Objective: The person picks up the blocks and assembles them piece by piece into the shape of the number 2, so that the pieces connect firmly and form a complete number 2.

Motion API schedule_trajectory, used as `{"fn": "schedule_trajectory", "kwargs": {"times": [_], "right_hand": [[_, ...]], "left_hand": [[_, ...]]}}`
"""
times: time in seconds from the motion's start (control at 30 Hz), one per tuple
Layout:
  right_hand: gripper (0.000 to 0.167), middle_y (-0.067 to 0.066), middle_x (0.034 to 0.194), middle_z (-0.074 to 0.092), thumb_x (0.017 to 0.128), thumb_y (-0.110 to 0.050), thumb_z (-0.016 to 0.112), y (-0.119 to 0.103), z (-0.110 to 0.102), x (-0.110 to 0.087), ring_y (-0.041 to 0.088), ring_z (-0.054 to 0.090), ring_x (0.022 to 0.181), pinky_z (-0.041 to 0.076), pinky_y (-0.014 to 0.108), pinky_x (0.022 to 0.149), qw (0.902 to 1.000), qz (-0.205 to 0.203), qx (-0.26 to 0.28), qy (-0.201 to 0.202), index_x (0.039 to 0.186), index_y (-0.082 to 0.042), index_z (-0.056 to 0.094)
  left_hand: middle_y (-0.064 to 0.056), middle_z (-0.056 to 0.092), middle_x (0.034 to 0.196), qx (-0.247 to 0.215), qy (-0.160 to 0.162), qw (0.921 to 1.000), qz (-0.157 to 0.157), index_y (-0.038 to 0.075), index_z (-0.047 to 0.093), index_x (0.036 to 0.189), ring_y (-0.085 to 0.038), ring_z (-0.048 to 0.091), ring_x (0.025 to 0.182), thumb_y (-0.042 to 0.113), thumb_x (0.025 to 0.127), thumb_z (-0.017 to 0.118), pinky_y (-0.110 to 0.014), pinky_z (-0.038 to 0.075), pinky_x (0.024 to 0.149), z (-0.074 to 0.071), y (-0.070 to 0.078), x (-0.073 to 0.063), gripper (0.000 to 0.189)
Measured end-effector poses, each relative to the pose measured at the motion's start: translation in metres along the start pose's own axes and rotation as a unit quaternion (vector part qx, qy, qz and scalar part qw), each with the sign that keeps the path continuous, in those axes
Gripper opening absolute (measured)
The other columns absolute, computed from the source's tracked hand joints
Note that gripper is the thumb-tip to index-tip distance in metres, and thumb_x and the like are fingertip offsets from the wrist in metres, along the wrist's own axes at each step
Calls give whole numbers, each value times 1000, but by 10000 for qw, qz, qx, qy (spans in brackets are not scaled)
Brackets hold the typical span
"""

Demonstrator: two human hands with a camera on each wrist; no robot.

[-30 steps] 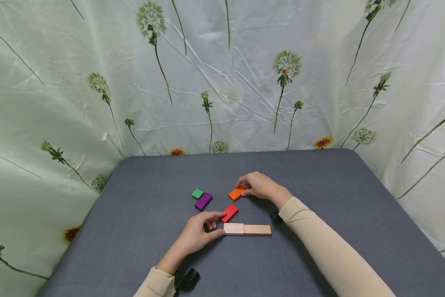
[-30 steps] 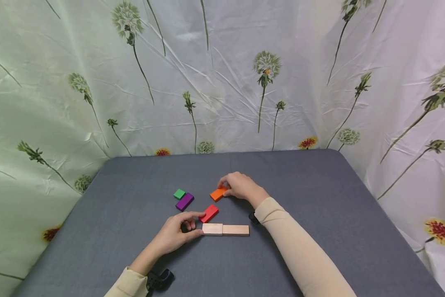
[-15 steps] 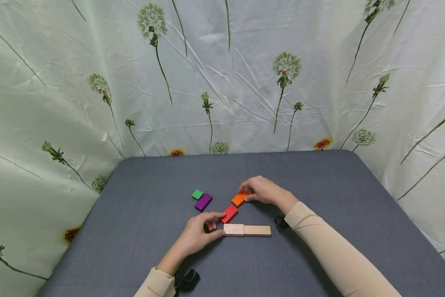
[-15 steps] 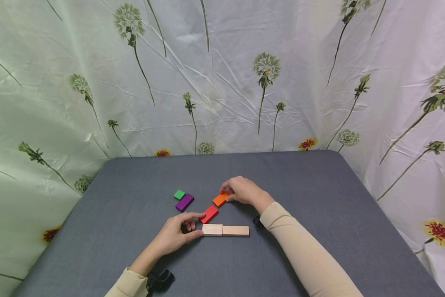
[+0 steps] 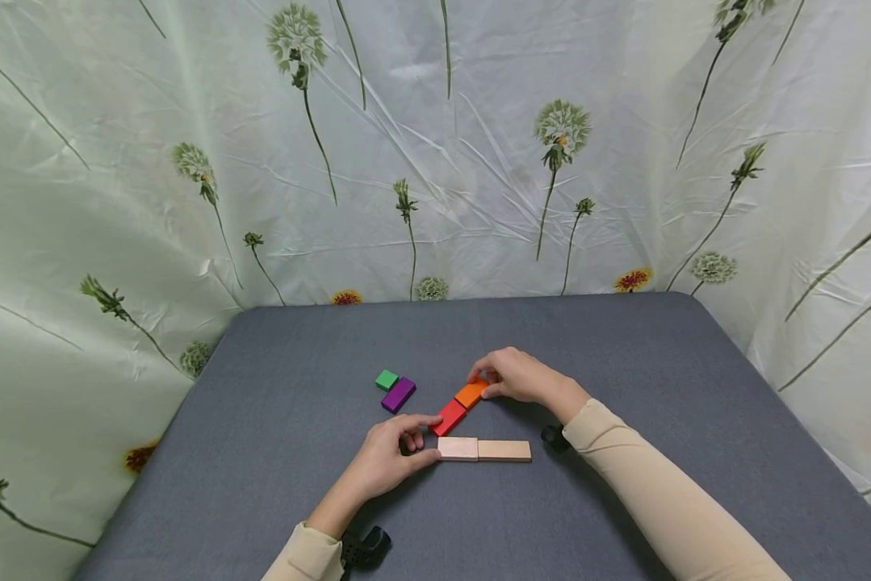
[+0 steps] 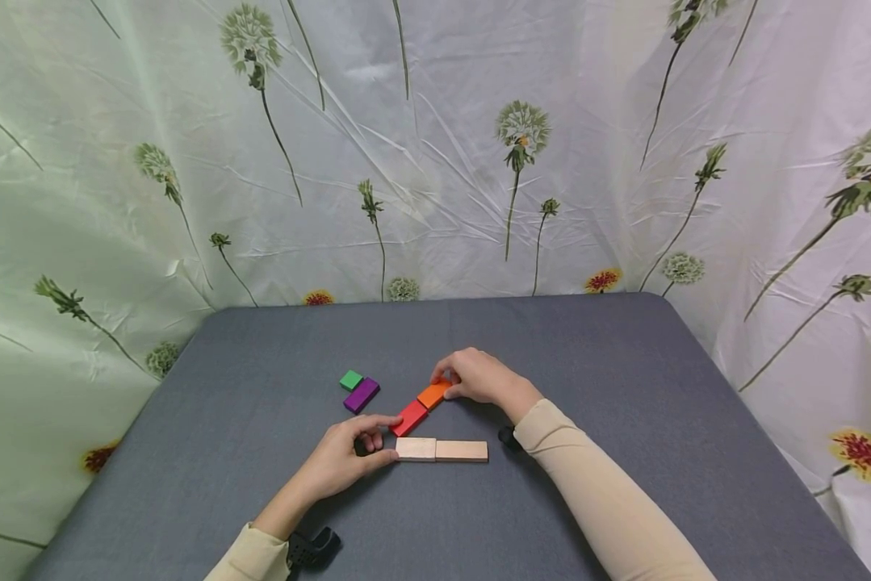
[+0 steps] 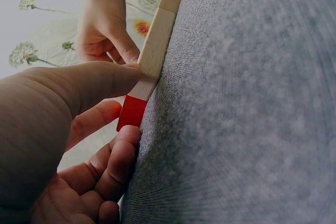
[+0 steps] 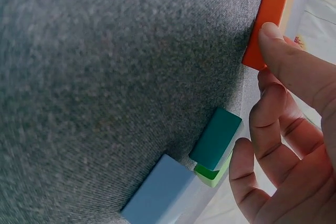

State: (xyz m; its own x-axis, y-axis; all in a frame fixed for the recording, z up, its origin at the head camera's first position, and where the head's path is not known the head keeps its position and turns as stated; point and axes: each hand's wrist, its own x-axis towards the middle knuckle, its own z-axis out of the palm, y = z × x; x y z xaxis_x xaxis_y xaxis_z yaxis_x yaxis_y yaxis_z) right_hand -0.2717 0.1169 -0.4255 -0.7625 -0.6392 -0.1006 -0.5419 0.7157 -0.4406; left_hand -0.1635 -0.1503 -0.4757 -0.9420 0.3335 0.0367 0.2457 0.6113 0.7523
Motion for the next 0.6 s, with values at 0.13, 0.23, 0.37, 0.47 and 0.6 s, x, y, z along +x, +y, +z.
{"fn": "schedule_trajectory", "kwargs": {"times": [0.13,0.23,0.37,0.47,0.6], "right_hand": [[25,-2,81,63,96,-15,81,1,1,0,9,50,71,40,23,65,10000,-60,17,5,121,-16,79],[25,-2,81,64,96,-14,82,1,1,-1,8,50,71,40,23,66,9999,-100,49,1,121,-15,79],[25,-2,81,63,96,-14,81,0,1,-1,8,50,71,40,23,66,9998,-149,103,-6,121,-14,79],[25,-3,80,63,96,-14,82,0,1,-1,8,49,70,40,23,66,9998,-125,143,-16,121,-14,79],[25,-3,80,62,96,-13,82,1,2,-1,8,49,70,40,23,66,9998,-122,175,-25,121,-14,80]], "left_hand": [[7,63,89,-3,-22,10000,-4,20,76,131,-6,55,79,25,91,88,-25,43,70,0,0,0,41],[7,63,89,19,-29,10000,-19,21,76,131,-7,55,79,26,91,88,-25,43,70,0,-1,0,42],[7,63,89,39,-27,10000,-30,21,76,131,-7,55,79,26,91,88,-25,43,70,1,-1,0,42],[7,63,89,28,-25,10000,-41,21,76,130,-7,55,79,26,91,88,-25,43,70,1,-1,1,42],[8,63,88,35,-34,10000,-61,22,76,130,-7,55,79,27,91,88,-25,43,71,1,0,1,42]]}}
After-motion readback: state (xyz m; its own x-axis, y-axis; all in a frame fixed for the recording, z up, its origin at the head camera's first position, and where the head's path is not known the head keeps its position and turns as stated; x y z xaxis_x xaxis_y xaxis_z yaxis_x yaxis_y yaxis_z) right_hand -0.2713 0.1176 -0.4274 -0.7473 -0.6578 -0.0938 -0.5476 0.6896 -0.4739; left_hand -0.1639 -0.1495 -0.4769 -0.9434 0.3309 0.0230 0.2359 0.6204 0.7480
